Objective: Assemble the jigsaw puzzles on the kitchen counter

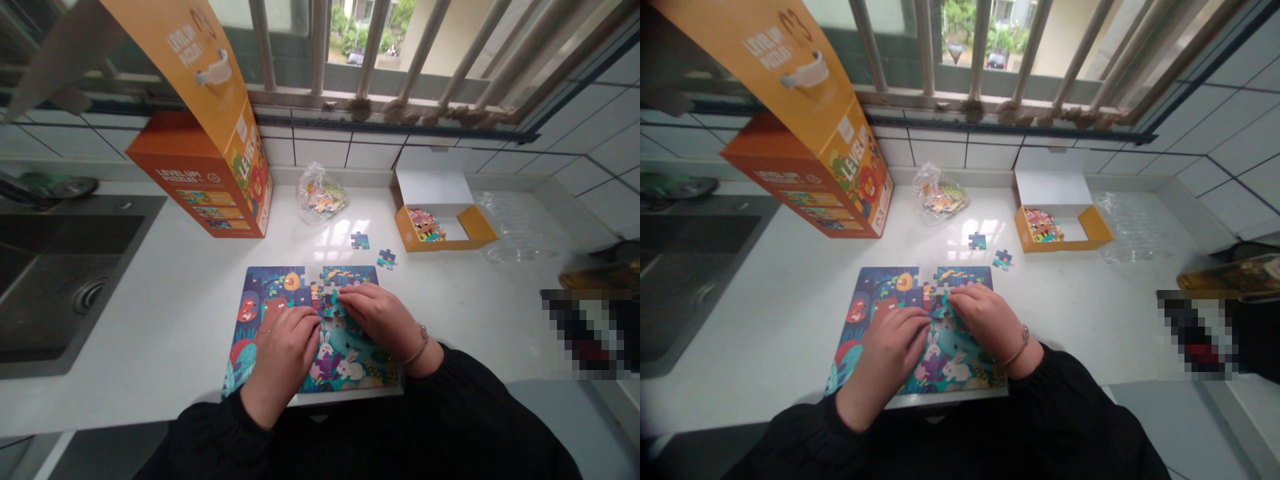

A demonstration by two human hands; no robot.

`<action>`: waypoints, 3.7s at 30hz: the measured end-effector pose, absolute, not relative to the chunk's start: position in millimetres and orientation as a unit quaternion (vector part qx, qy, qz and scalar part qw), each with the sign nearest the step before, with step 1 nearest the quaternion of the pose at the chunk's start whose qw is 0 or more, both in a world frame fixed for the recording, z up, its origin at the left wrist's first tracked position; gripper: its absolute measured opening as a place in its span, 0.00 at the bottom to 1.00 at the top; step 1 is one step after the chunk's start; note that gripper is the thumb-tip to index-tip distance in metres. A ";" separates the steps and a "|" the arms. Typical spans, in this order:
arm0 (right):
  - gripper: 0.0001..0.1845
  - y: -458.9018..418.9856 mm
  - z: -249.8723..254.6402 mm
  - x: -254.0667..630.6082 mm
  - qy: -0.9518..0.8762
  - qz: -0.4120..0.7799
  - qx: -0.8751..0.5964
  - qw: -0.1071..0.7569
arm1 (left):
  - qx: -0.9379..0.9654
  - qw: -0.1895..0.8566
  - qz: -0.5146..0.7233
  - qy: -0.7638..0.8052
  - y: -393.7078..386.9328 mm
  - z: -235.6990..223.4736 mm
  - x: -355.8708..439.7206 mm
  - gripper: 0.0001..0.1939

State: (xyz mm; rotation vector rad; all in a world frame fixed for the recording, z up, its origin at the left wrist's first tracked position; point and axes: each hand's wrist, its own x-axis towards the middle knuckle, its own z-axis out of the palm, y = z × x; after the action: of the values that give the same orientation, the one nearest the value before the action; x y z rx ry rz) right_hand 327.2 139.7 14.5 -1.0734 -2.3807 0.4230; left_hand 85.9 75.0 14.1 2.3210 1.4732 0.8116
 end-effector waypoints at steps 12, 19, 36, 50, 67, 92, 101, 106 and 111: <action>0.14 122.5 8.6 329.6 -0.901 0.119 -0.360 0.213 | 0.841 0.125 0.254 0.461 71.5 12.3 87.6 0.14; 0.11 115.6 18.1 323.9 -0.902 0.112 -0.365 0.204 | 0.850 0.110 0.216 0.469 68.4 12.7 90.5 0.17; 0.07 104.7 22.8 330.2 -0.908 0.122 -0.340 0.213 | 0.865 0.068 0.212 0.449 65.8 13.4 93.0 0.12; 0.15 204.3 11.2 412.5 -0.791 0.049 -0.583 0.177 | 0.860 0.091 0.215 0.453 67.1 10.7 91.8 0.11; 0.04 149.7 20.1 318.7 -0.899 0.110 -0.376 0.195 | 0.855 0.088 0.220 0.461 66.6 12.8 93.5 0.10; 0.18 250.9 22.7 353.3 -0.844 0.080 -0.507 0.155 | 0.847 0.066 0.176 0.497 64.1 9.2 97.4 0.26; 0.11 272.5 29.8 363.4 -0.858 0.092 -0.487 0.135 | 0.843 0.071 0.175 0.503 62.8 8.1 97.1 0.26; 0.13 252.9 35.2 343.2 -0.861 0.113 -0.463 0.176 | 0.838 0.073 0.184 0.508 62.6 7.8 98.0 0.26; 0.12 230.2 40.7 297.1 -0.887 0.187 -0.373 0.196 | 0.841 0.074 0.180 0.505 63.3 6.3 98.1 0.27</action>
State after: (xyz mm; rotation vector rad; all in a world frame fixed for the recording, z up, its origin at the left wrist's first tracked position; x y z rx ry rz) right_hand 297.1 230.2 40.7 -1.0448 -2.4863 0.5234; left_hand 98.1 63.3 6.3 2.5238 1.5145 0.5413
